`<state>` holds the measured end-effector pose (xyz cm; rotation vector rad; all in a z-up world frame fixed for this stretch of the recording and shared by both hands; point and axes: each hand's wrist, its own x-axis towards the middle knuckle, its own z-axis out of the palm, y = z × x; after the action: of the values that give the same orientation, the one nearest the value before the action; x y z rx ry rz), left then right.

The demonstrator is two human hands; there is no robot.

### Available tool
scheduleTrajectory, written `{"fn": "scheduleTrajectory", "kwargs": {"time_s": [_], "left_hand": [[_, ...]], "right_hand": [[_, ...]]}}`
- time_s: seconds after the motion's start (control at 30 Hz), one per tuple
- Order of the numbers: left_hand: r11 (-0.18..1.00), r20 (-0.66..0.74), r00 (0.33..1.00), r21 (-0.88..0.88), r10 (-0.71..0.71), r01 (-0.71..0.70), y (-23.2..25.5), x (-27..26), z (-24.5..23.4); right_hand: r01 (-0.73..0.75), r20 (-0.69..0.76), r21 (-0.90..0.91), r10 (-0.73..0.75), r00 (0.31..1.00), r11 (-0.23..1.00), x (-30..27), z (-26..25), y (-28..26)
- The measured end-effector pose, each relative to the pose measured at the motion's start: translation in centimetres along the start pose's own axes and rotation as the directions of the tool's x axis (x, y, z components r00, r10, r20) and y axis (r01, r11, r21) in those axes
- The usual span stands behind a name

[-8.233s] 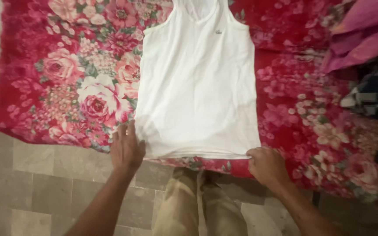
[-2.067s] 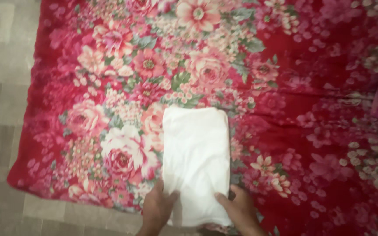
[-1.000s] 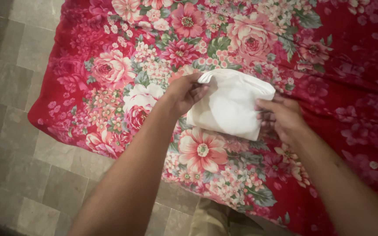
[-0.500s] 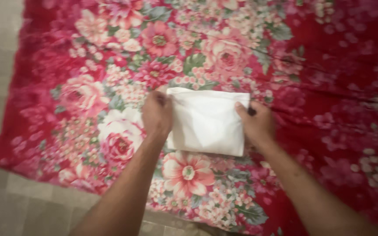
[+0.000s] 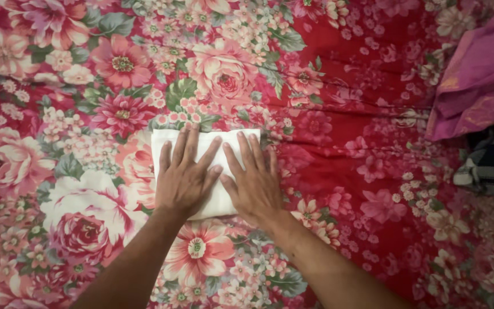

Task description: The person folds a white t-shirt and a green t-shirt on a floral bedsheet. They smooth the fabric, fold the sleeves and body, and stack the folded shirts. The person then picks up the folded shirts and places them on another bed in the room.

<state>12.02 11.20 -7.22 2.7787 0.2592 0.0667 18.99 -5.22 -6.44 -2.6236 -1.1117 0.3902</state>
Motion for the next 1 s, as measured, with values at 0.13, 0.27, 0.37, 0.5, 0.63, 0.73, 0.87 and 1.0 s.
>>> {"fn": "scheduleTrajectory", "kwargs": {"time_s": [0.13, 0.27, 0.37, 0.5, 0.63, 0.73, 0.87, 1.0], "left_hand": [[1.0, 0.002, 1.0, -0.002, -0.005, 0.005, -0.7, -0.1, 0.9], [1.0, 0.018, 0.999, 0.017, -0.027, 0.026, -0.7, -0.1, 1.2], [1.0, 0.034, 0.999, -0.006, -0.024, 0.025, -0.8, -0.3, 1.1], [0.993, 0.009, 0.993, 0.038, -0.116, 0.115, -2.0, -0.5, 0.6], [0.96, -0.049, 0.961, 0.056, -0.27, 0.273, -3.1, -1.6, -0.3], [0.871, -0.063, 0.869, -0.044, -0.491, 0.489, -2.7, -2.4, -0.9], [0.674, 0.01, 0.701, -0.265, -0.713, 0.689, 0.0, -4.3, -1.3], [0.561, 0.09, 0.64, -0.399, -0.763, 0.725, 1.2, -5.0, -1.0]], "right_hand": [[-0.016, 0.039, -0.009, 0.016, 0.999, 1.0, 0.3, 0.7, 1.3], [-0.019, 0.028, 0.011, 0.019, 0.999, 1.0, 0.3, 1.1, 1.9], [-0.104, 0.018, -0.052, 0.105, 0.994, 0.993, 0.2, 1.0, 2.4], [-0.179, -0.085, 0.052, 0.183, 0.979, 0.982, 0.0, 0.2, 3.2], [-0.284, -0.183, 0.159, 0.311, 0.932, 0.945, -0.4, -0.7, 2.9], [-0.42, -0.026, 0.467, 0.487, 0.873, 0.778, 0.0, -1.0, 2.7], [-0.432, 0.105, 0.676, 0.503, 0.858, 0.597, 0.3, -1.1, 2.9], [-0.415, 0.242, 0.833, 0.436, 0.867, 0.365, 0.5, -0.6, 2.7]]}}
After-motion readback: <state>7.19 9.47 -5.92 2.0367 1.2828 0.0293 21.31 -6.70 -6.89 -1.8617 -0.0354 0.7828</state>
